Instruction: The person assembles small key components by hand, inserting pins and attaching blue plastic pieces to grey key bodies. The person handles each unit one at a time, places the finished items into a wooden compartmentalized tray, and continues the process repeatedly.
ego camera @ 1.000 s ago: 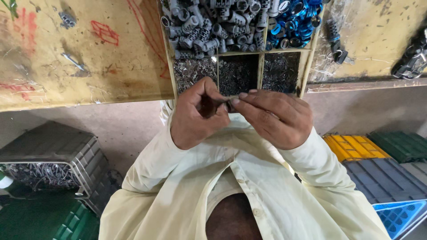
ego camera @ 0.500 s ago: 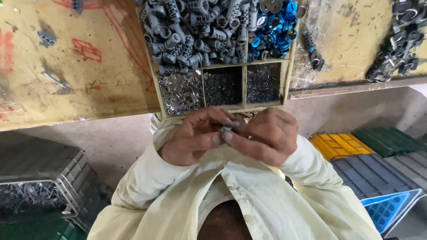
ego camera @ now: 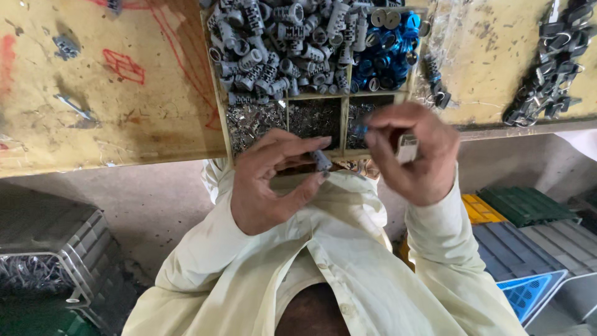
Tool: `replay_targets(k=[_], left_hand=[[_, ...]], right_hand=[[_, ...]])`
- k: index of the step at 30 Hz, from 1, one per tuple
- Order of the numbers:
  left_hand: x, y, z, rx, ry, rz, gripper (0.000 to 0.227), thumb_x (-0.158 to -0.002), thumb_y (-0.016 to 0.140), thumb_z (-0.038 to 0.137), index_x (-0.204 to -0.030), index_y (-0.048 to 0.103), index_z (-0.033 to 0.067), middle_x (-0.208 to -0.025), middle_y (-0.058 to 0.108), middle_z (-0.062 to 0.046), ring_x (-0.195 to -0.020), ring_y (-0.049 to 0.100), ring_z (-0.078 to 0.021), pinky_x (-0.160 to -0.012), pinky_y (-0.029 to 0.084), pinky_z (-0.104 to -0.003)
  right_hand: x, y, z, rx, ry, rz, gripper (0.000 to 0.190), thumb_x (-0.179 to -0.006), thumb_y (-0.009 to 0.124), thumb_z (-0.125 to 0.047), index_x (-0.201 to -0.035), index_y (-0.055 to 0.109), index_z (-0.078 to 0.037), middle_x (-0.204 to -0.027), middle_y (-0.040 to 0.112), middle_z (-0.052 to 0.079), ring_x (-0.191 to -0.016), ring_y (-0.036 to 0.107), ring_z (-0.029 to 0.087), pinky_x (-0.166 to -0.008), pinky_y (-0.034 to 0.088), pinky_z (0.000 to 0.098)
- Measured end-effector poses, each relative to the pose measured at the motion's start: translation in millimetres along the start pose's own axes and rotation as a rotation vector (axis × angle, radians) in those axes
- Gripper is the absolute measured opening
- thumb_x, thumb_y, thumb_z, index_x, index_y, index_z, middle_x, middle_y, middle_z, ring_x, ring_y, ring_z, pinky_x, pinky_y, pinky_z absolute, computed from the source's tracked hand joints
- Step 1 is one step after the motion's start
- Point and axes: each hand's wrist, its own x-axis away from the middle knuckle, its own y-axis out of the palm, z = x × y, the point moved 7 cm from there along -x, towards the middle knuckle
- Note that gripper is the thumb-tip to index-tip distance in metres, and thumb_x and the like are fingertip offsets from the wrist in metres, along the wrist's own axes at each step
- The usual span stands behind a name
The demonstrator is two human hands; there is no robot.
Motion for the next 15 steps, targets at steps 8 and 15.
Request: replay_targets(k=[8, 15], left_hand=[[-2, 4, 16, -0.39, 0.186, 0.027, 0.037, -0.085, 0.084, 0.001, -0.12, 0.072, 0.0061, -0.114, 0.069, -0.012, -0.104, 0.073, -0.0192, -0.092, 0.061, -0.029], [15, 6, 28, -0.567, 0.283, -0.068, 0.037, -0.08, 0.095, 0.011, -0.114, 0.079, 0.013, -0.09, 0.068, 0.0, -0.077, 0.07, -0.0109, -0.07, 0.059, -0.026]], right_hand=[[47, 39, 28, -0.577, 0.088, -0.241, 0.016, -0.103, 0.069, 0.004, -0.118, 0.07, -0.001, -0.114, 0.062, 0.009, -0.098, 0.062, 0.011, -0.085, 0.051, 0.0222], [66, 77, 28, -1.107, 0.423, -0.647, 0.058, -0.104, 0.062, -0.012, -0.154, 0.033, -0.01, -0.12, 0.051, 0.002, -0.095, 0.054, 0.009, -0.067, 0.051, 0.0223]])
